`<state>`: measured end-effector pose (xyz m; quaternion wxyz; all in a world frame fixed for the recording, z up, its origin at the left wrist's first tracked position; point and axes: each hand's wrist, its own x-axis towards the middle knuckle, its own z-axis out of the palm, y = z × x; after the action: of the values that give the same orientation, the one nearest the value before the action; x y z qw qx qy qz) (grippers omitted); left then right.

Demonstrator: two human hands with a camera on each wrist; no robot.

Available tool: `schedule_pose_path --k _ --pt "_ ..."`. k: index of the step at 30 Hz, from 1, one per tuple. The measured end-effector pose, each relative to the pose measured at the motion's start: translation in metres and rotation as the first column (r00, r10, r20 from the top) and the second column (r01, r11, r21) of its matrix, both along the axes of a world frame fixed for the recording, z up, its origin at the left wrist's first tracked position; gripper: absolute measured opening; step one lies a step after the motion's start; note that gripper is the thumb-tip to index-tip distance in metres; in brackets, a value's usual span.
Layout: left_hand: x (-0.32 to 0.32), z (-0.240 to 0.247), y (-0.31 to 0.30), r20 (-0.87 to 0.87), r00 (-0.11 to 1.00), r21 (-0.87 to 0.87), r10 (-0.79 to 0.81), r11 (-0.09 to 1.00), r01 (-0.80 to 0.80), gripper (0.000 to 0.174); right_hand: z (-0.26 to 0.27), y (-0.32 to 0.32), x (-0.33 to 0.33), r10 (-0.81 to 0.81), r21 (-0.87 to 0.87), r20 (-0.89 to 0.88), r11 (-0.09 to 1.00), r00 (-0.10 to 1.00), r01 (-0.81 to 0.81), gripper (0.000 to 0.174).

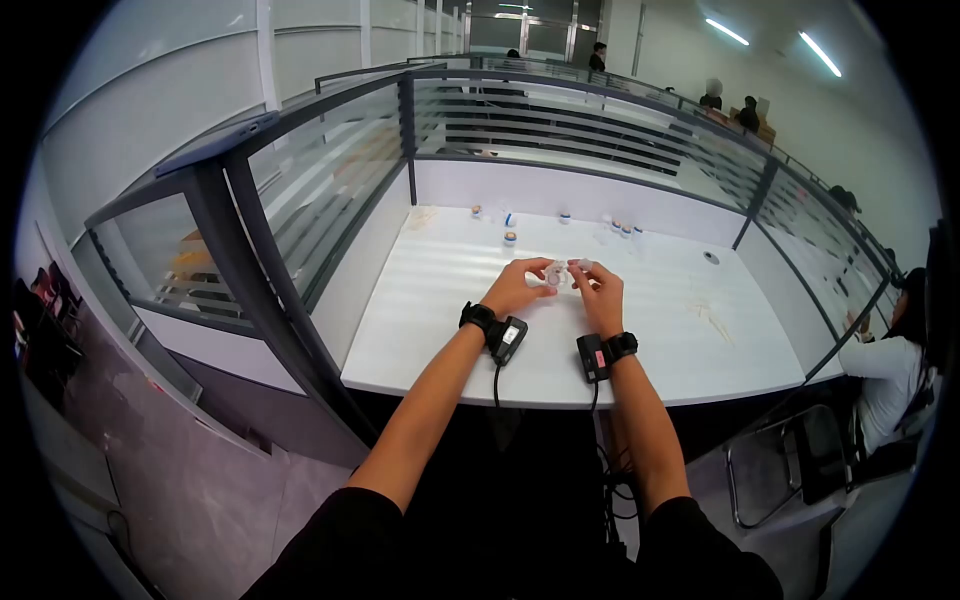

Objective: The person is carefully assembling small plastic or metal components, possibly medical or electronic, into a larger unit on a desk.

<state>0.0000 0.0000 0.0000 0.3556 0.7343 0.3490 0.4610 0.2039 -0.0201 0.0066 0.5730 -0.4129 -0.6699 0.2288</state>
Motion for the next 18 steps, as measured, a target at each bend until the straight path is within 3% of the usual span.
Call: schedule_pose_path --k 6,18 --pt "0.0 0.012 -0.013 -0.041 0.999 -0.061 0.021 0.998 -0.024 0.054 -0.001 0.0 -0.003 -0.038 0.089 0.015 0.995 0.999 0.036 0.016" --pt "0.0 0.011 -0.01 -0.061 0.998 0.001 -0.003 1.0 0.003 0.052 0.003 -0.004 -0.005 -0.081 0.17 0.092 0.983 0.992 0.064 0.013"
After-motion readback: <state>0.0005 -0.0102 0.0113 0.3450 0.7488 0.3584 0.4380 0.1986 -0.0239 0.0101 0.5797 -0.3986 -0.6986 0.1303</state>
